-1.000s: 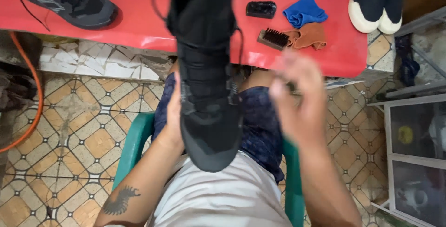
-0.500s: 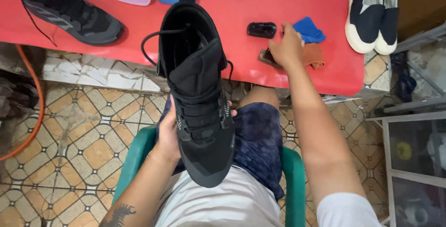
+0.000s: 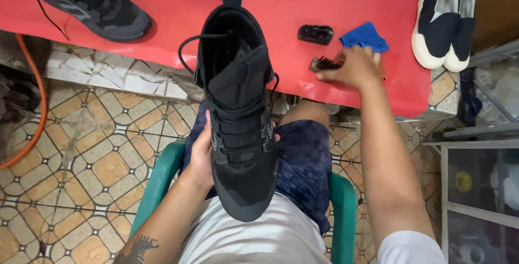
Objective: Detailing the exterior of a black boot using a brush and a cleaning cloth at a workstation.
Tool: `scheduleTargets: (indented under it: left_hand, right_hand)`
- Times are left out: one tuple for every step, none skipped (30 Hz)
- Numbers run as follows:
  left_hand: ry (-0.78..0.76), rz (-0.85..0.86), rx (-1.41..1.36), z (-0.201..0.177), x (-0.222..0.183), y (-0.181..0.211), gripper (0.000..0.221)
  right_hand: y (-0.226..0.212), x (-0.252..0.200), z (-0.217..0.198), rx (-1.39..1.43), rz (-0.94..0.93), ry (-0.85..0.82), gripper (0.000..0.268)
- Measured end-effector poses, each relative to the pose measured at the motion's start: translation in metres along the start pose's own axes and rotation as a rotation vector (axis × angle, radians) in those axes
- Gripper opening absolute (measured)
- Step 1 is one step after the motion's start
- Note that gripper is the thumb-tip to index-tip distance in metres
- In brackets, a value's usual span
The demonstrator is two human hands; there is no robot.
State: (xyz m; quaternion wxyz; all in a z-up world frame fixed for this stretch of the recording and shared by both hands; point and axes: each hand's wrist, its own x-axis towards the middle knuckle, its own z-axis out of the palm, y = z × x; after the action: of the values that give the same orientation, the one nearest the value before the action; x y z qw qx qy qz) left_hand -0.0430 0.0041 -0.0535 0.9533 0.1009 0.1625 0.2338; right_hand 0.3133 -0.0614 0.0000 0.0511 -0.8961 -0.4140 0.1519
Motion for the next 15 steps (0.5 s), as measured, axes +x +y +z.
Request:
scheduleTargets:
  left_hand:
    - [-0.002,-0.001,-0.002,0.003,-0.001,-0.001,0.063]
    - [-0.037,0.021,-0.011,0.007,-0.003,-0.001,0.061]
    - [-0.074,0.041,-0.018,0.011,-0.003,-0.002,0.059]
    - [-0.078,0.037,-0.02,0.015,-0.003,0.0,0.059]
    - [-0.093,0.044,-0.013,0.019,-0.003,0.002,0.058]
    - [-0.109,0.05,-0.006,0.023,-0.003,0.005,0.058]
    - [-0.111,0.055,-0.007,0.034,-0.007,0.005,0.058]
    - [-0.135,0.073,-0.004,0.044,-0.011,0.007,0.056]
    - [-0.158,0.095,-0.003,0.055,-0.015,0.008,0.055]
    - [-0.158,0.104,-0.005,0.055,-0.013,0.011,0.055]
    - [-0.152,0.107,-0.01,0.055,-0.012,0.013,0.056]
    - [-0.145,0.11,-0.015,0.053,-0.011,0.016,0.057]
    - [-0.14,0.117,-0.02,0.046,-0.007,0.018,0.057]
    - [-0.12,0.126,-0.01,0.039,-0.003,0.02,0.057]
    - [-0.098,0.137,-0.001,0.031,0.0,0.023,0.057]
  right_hand:
    - [0.011,0.004,0.013,-0.003,0.002,0.001,0.072]
    - [0.023,0.009,0.025,-0.081,0.015,0.006,0.07]
    - [0.036,0.013,0.037,-0.159,0.031,0.012,0.068]
    - [0.047,0.018,0.048,-0.161,0.035,0.014,0.068]
    - [0.058,0.024,0.06,-0.149,0.043,0.041,0.064]
    - [0.068,0.03,0.071,-0.137,0.05,0.068,0.061]
    - [0.069,0.03,0.07,-0.139,0.046,0.071,0.061]
    - [0.069,0.03,0.07,-0.063,0.023,0.101,0.06]
    - [0.069,0.032,0.069,0.013,-0.006,0.129,0.06]
    - [0.072,0.039,0.068,0.011,-0.014,0.13,0.06]
    - [0.076,0.045,0.068,0.121,-0.101,0.188,0.058]
    - [0.079,0.051,0.069,0.232,-0.188,0.245,0.057]
    - [0.066,0.042,0.062,0.23,-0.195,0.238,0.057]
    - [0.053,0.033,0.056,0.539,-0.23,0.287,0.048]
    - [0.04,0.025,0.051,0.852,-0.262,0.326,0.041]
